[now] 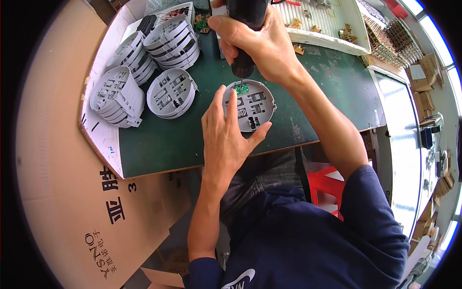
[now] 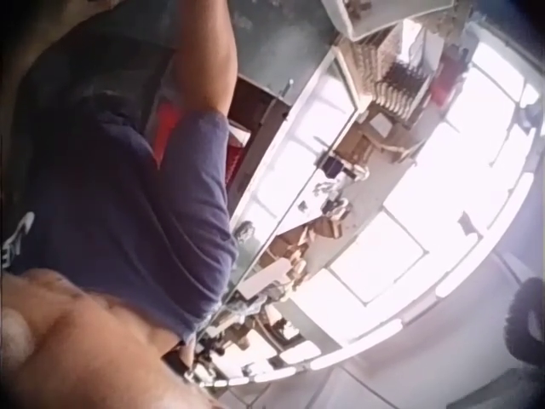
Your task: Assembling small electronic components and circular circuit boards using an electric screwdriver.
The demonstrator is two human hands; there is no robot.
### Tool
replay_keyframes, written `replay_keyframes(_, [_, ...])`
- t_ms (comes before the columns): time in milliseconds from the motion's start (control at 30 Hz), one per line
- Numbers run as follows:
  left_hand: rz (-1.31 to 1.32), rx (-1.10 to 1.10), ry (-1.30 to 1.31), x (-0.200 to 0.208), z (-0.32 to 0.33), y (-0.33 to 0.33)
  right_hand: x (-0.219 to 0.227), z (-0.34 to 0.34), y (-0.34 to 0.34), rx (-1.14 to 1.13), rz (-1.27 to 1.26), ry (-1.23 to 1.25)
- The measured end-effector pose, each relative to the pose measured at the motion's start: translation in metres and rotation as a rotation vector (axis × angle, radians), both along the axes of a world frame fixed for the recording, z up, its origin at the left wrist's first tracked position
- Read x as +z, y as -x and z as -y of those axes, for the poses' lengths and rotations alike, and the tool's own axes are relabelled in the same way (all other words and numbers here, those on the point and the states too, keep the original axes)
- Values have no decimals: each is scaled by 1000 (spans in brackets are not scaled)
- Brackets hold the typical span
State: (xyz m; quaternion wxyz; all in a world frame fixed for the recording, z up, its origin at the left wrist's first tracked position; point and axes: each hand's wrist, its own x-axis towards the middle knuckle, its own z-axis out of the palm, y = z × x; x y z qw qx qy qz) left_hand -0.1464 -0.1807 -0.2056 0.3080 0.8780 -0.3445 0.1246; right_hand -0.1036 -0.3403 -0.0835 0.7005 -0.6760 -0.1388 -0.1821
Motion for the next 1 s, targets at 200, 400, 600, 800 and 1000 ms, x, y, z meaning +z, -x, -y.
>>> replay_keyframes(200, [9,-1,3,2,1,0,3,2,1,44,-42,52])
replay_keyframes(400, [16,3,2,1,2,1,4,4,1,58,-75,51])
replay_keyframes(600, [7,3,11,0,1,1,7,-5,0,93,-36,-26])
replay_keyframes(800, [-16,3,20,0,0,1,-1,5,-3,116,-72,41])
replay_keyframes(1000, [-6,-2,25,2,3,1,0,7,-3,133,-81,5])
